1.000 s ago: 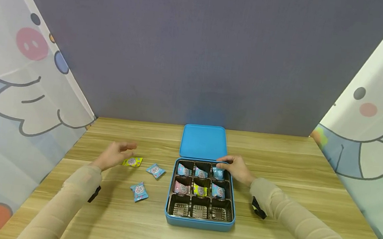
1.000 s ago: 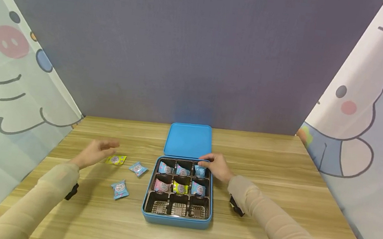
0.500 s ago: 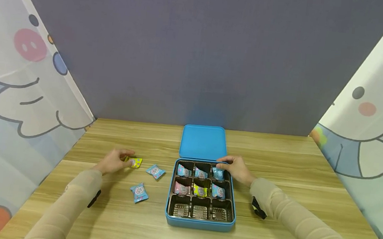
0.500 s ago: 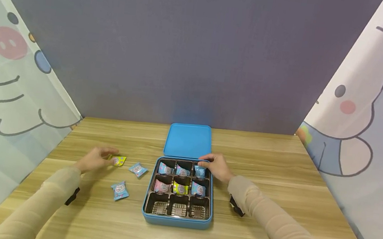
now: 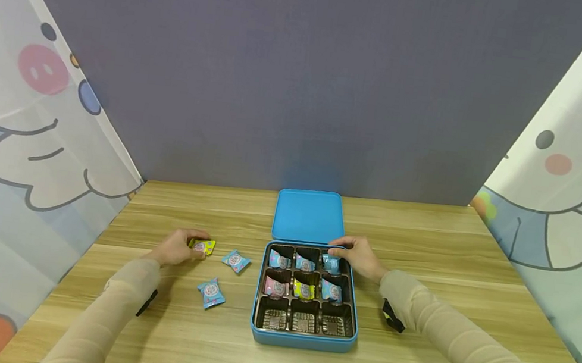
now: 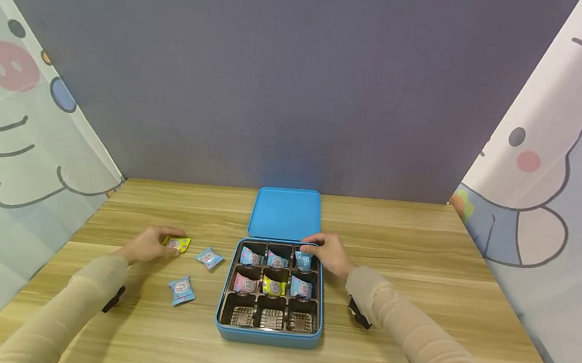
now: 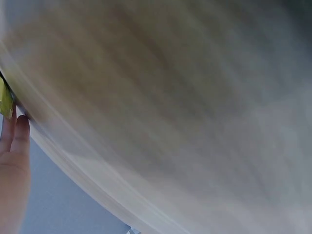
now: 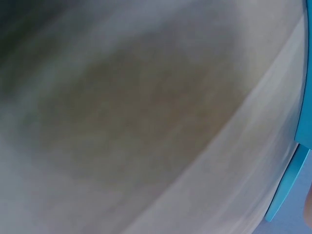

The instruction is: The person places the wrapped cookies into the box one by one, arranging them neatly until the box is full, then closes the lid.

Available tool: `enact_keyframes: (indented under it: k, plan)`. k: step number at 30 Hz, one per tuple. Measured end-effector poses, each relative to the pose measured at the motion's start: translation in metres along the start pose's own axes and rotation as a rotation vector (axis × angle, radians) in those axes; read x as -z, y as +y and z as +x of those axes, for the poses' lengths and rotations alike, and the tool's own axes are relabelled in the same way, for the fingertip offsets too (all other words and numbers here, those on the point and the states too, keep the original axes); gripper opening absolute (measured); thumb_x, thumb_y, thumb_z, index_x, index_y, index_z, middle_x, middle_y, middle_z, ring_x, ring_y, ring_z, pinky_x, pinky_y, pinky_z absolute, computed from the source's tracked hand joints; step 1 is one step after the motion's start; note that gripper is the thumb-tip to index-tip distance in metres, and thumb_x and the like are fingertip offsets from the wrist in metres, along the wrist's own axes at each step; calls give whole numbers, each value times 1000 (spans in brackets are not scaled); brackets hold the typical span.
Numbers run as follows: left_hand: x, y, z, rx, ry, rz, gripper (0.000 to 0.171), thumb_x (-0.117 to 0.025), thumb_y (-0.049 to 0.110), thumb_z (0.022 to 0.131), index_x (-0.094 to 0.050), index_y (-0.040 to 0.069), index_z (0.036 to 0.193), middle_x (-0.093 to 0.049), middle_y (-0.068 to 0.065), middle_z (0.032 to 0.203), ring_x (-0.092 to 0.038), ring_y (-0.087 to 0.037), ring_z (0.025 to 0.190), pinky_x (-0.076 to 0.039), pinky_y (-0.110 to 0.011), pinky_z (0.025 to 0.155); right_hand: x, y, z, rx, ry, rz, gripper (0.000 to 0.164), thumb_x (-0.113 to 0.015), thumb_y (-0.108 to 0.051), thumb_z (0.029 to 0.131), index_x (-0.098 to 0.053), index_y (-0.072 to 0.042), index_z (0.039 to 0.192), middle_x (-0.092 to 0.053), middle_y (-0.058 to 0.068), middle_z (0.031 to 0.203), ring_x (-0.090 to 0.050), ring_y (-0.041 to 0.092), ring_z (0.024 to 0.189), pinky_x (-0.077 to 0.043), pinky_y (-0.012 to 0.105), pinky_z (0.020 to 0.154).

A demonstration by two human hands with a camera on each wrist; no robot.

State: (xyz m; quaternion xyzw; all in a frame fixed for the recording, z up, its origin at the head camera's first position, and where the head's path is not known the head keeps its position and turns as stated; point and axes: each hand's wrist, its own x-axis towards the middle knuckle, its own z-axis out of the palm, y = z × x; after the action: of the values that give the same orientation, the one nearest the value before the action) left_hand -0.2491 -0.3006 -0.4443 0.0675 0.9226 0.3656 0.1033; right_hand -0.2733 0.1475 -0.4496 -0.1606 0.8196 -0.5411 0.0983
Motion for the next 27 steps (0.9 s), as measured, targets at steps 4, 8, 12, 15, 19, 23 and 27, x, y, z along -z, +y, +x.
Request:
enact_keyframes:
  k: [4, 8, 12, 15, 19, 23, 27]
  plan:
    - [-1, 1, 0, 8, 7, 9, 48, -73, 11, 76, -58, 4, 122, -50, -22, 130, -48, -32, 111, -44, -43, 91, 0, 0, 0, 7, -4, -7, 31, -67, -19, 83, -66, -2, 109, -62, 17, 111, -57, 31, 102, -52, 32, 83]
    - [-2, 2, -1, 25, 19, 18, 47, -73, 9, 76, -59, 4, 120, -50, -23, 129, -49, -32, 108, -45, -40, 88, 0, 0, 0, 10, 0, -6, 31, -68, -19, 83, -66, -2, 110, -61, 17, 112, -55, 32, 105, -51, 32, 86]
    - [-3, 1, -2, 34, 19, 44, 45, -73, 12, 77, -60, 5, 120, -49, -23, 130, -48, -34, 110, -44, -45, 91, 0, 1, 0, 11, -4, -9, 32, -67, -20, 83, -66, -2, 110, -61, 17, 113, -55, 32, 106, -51, 32, 86]
    - [-2, -1, -2, 41, 14, 60, 45, -72, 14, 78, -60, 6, 120, -48, -23, 131, -46, -37, 115, -41, -52, 95, 0, 2, 0, 1, -8, -7, 33, -67, -21, 84, -65, -1, 111, -61, 17, 113, -55, 32, 105, -51, 33, 86]
    - [-2, -1, -1, 48, 8, 74, 45, -72, 17, 79, -60, 7, 121, -48, -23, 132, -47, -36, 113, -43, -51, 92, 0, 2, 0, -11, -10, -3, 34, -67, -21, 84, -65, -1, 111, -60, 17, 114, -55, 32, 106, -50, 33, 87]
    - [-1, 0, 0, 68, 11, 83, 46, -73, 18, 78, -60, 7, 121, -49, -22, 131, -50, -31, 106, -46, -42, 86, 0, 2, 0, -1, -13, -6, 33, -66, -21, 84, -65, -1, 111, -61, 17, 113, -55, 32, 105, -51, 34, 86]
    - [-1, 3, 0, 67, 13, 92, 46, -73, 20, 78, -60, 7, 120, -51, -21, 130, -50, -31, 107, -45, -45, 88, 1, 2, 1, 2, -12, -2, 33, -67, -20, 84, -65, -1, 111, -61, 17, 111, -55, 31, 104, -51, 34, 85]
